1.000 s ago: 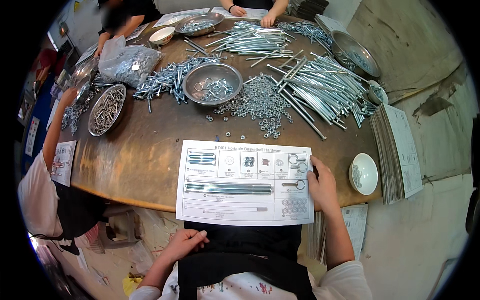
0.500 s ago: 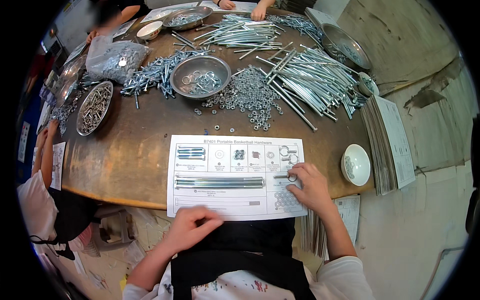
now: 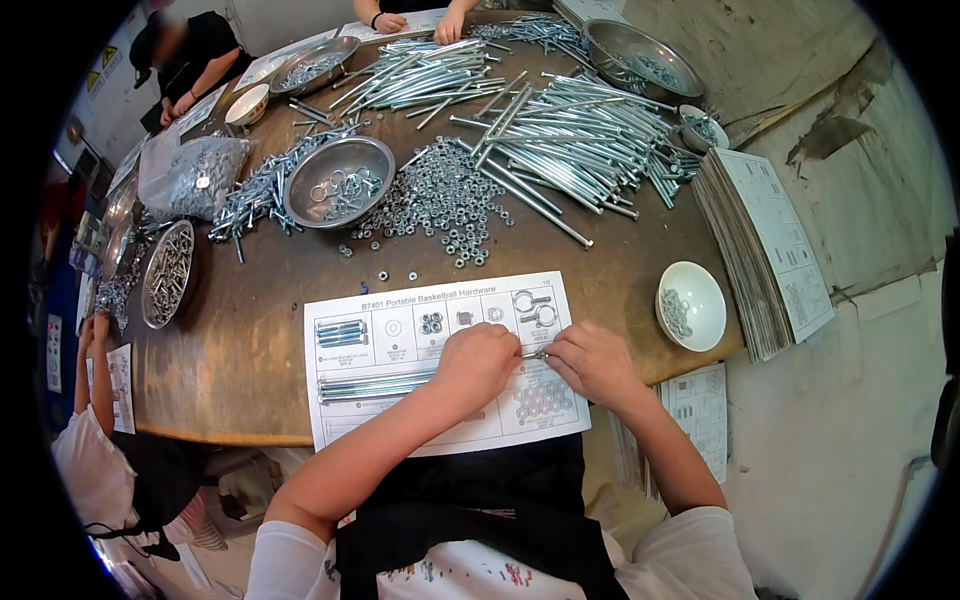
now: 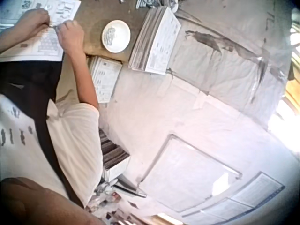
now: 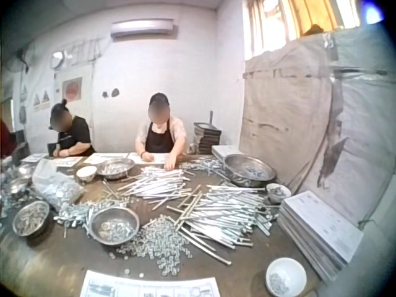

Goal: The person assembles metal rods, nuts, and washers at a workbench, following a printed instruction sheet. They pick components from bowls and piles, thread them onto rods, and place the assembled units on the sheet. Other workers are visible in the background performing similar tasks.

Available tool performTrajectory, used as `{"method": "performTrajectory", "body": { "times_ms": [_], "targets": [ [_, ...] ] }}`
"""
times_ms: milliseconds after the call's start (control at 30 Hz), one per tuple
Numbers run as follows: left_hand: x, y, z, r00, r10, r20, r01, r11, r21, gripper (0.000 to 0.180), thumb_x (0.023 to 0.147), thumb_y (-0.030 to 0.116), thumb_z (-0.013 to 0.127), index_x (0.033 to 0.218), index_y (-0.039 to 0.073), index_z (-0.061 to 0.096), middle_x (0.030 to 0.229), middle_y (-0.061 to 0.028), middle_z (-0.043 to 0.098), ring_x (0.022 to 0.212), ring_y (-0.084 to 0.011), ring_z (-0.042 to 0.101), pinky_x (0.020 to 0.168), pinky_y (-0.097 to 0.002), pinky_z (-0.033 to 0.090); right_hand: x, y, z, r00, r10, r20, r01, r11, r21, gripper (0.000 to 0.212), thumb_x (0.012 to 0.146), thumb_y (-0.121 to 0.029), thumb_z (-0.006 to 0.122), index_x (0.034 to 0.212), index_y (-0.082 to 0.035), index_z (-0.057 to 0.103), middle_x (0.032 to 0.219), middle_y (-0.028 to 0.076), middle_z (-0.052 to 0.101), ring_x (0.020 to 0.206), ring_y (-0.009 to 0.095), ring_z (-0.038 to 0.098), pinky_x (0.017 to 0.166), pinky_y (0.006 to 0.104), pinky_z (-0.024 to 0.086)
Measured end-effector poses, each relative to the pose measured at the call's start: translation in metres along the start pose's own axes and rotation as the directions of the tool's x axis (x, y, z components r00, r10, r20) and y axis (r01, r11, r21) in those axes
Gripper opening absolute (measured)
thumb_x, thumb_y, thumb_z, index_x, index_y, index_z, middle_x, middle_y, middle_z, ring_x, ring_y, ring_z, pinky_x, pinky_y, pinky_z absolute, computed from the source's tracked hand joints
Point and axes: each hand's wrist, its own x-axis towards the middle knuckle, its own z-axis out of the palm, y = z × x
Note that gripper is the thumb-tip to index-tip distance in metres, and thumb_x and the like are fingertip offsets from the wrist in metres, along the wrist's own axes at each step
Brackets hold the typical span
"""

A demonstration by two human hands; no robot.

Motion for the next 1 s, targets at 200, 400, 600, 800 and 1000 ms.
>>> {"method": "performTrajectory", "body": {
  "times_ms": [200, 400, 600, 800, 1000],
  "targets": [
    [-0.002, 0.001, 0.000, 0.999, 0.031, -0.039, -0.029, 0.998, 0.057, 0.008, 0.082, 0.015, 0.067, 0.085, 0.008, 0.070, 0.083, -0.0072, 0.065, 0.086, -0.0281, 0.063, 0.074, -0.0410, 0.051, 0.013, -0.014, -0.006, 0.882, 0.441, 0.165, -0.471, 0.823, 0.318, 0.014, 0.082, -0.015, 0.071, 0.088, -0.002, 0.070, 0.077, 0.009, 0.069, 0.065, 0.024, 0.065, 0.062, 0.0338, 0.051],
    [0.000, 0.004, 0.002, 0.999, 0.036, -0.023, -0.033, 0.989, 0.144, 0.007, 0.082, 0.015, 0.067, 0.083, 0.009, 0.071, 0.083, -0.0067, 0.064, 0.085, -0.0271, 0.064, 0.073, -0.0405, 0.051, 0.016, -0.015, -0.005, 0.841, 0.520, 0.149, -0.540, 0.793, 0.282, 0.015, 0.082, -0.012, 0.070, 0.091, 0.000, 0.070, 0.075, 0.012, 0.070, 0.066, 0.023, 0.067, 0.061, 0.0325, 0.051],
    [-0.015, 0.011, -0.018, 0.990, 0.074, -0.116, -0.073, 0.997, 0.011, 0.012, 0.085, 0.019, 0.065, 0.089, 0.008, 0.070, 0.082, -0.0093, 0.064, 0.081, -0.0305, 0.063, 0.070, -0.0414, 0.051, 0.031, -0.002, -0.009, 0.832, 0.531, -0.163, -0.537, 0.844, 0.009, 0.034, 0.086, -0.013, 0.062, 0.119, -0.002, 0.061, 0.100, 0.019, 0.069, 0.089, 0.032, 0.067, 0.082, 0.0383, 0.052],
    [-0.130, -0.004, -0.063, 0.869, -0.108, 0.483, 0.387, 0.756, -0.528, 0.036, 0.094, 0.040, 0.063, 0.082, 0.007, 0.072, 0.067, -0.0092, 0.064, 0.061, -0.0172, 0.060, 0.060, -0.0322, 0.047, 0.030, -0.008, -0.003, 0.882, 0.461, 0.099, -0.471, 0.854, 0.219, 0.048, 0.084, -0.005, 0.055, 0.132, 0.000, 0.053, 0.126, 0.026, 0.058, 0.117, 0.038, 0.056, 0.097, 0.0417, 0.046],
    [-0.267, -0.044, 0.001, 0.697, -0.634, 0.334, 0.694, 0.480, -0.537, 0.049, 0.095, 0.052, 0.056, 0.083, 0.009, 0.075, 0.067, -0.0054, 0.068, 0.067, -0.0166, 0.067, 0.066, -0.0301, 0.051, 0.021, 0.003, 0.006, 0.817, 0.499, 0.288, -0.538, 0.482, 0.692, 0.049, 0.087, -0.002, 0.055, 0.134, 0.005, 0.049, 0.123, 0.015, 0.059, 0.109, 0.022, 0.058, 0.093, 0.0324, 0.046]
  ]
}}
